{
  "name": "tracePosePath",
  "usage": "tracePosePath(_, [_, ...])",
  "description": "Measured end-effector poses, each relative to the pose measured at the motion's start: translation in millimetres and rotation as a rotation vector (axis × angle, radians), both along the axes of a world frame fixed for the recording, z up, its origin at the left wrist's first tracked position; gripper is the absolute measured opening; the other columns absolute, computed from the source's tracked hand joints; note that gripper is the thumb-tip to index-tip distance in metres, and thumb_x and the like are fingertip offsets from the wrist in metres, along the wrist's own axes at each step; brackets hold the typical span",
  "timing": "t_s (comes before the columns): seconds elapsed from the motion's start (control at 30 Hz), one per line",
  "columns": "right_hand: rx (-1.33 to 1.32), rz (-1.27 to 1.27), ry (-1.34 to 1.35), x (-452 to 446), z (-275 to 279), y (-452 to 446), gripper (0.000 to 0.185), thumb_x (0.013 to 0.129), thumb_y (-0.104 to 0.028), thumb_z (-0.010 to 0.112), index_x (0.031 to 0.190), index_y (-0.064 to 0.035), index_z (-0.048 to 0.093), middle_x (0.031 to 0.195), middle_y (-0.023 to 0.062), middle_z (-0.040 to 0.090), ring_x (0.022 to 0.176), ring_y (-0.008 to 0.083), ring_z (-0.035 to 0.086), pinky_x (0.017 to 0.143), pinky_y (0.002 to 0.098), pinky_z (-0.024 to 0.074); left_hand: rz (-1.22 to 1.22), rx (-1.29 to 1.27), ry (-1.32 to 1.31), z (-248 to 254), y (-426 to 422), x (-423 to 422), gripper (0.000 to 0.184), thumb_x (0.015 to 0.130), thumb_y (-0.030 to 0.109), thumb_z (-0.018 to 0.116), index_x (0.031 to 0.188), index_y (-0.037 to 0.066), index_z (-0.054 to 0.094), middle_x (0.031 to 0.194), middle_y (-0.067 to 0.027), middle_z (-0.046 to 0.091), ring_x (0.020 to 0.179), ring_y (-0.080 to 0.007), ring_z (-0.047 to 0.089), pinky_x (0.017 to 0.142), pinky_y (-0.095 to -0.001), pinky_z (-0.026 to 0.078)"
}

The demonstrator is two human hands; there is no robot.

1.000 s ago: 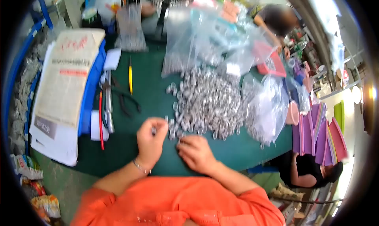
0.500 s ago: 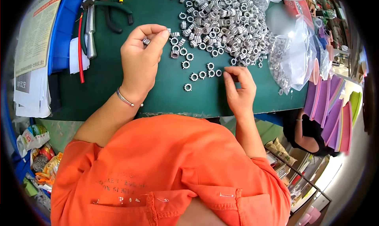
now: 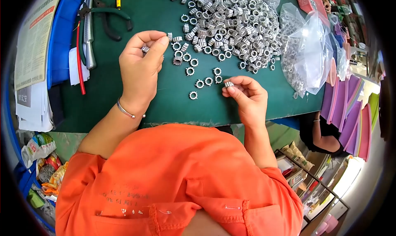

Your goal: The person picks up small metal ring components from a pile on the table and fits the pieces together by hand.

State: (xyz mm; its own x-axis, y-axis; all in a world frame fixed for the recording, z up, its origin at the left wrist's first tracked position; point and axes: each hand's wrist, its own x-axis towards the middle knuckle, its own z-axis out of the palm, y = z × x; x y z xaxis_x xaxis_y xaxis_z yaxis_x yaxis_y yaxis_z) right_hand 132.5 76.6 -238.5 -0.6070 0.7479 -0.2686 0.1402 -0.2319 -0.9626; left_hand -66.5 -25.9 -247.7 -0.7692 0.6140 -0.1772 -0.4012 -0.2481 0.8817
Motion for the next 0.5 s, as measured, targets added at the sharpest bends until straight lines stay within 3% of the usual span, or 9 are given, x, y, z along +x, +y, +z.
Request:
tracePosePath(0.17, [-0.169,-0.036,0.097,0.9,-0.6,0.5,0.016,0.076,0.008,0.057,0.092,0.0051,0.055,0.087,0.0127,0.061,0.077,0.0178,0.061,0.071,0.0285,0.0518,-0.019,-0.024,0.017,0.5,0.6,-0.2,0.013,0.081,0.005,0.056,0.092,-0.002,0.053,0.066,0.0022,0.045,0.045,-0.0004,0.033,0.039,-0.0159,0.023])
tracePosePath(0.5, [-0.426,-0.055,0.224,3.8,-4.8,-1.6,0.016,0.081,0.003,0.053,0.097,0.0039,0.054,0.089,0.0172,0.061,0.075,0.0206,0.063,0.067,0.0304,0.0537,-0.051,-0.048,0.011,0.8,0.1,0.5,0.014,0.081,0.006,0.057,0.092,-0.001,0.053,0.065,0.0032,0.044,0.045,-0.0005,0.032,0.039,-0.0163,0.022])
